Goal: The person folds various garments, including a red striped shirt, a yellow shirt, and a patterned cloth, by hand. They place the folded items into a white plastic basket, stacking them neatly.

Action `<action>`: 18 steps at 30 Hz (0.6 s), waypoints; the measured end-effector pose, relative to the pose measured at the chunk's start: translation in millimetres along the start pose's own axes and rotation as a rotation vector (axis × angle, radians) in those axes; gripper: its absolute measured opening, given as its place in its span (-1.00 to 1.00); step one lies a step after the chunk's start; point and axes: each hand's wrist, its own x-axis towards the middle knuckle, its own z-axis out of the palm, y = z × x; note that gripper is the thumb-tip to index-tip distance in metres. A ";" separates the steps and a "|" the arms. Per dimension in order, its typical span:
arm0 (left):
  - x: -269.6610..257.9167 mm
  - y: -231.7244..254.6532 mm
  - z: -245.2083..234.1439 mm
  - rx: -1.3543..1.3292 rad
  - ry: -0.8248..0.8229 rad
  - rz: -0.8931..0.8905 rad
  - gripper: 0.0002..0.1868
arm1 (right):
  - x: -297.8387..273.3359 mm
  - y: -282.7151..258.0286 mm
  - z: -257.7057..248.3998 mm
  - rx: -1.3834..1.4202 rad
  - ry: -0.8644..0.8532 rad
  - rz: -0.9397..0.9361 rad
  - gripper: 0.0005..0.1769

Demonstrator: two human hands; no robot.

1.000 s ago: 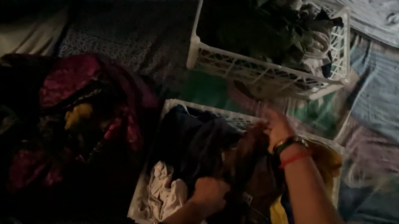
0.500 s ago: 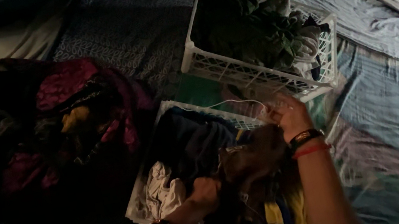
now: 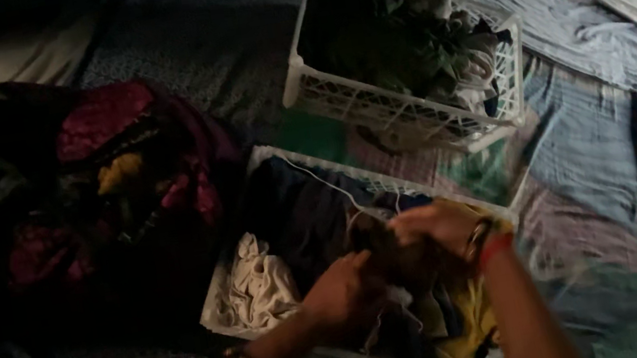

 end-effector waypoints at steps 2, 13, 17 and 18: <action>-3.4 30.9 -14.5 -0.033 0.212 0.411 -0.71 | 8.4 41.1 32.9 -0.070 -0.018 -0.099 -0.46; 45.1 -76.9 68.9 0.255 -0.281 -0.083 -0.68 | -20.5 -37.7 1.8 0.210 0.275 -0.110 -0.53; 80.9 -140.4 94.1 -0.094 -0.386 -0.322 -0.62 | -37.7 -26.4 29.2 -0.252 -0.025 0.130 -0.44; 82.0 -144.9 99.8 -0.490 -0.318 -0.477 -0.61 | -34.1 -13.7 42.5 -0.279 -0.071 0.127 -0.40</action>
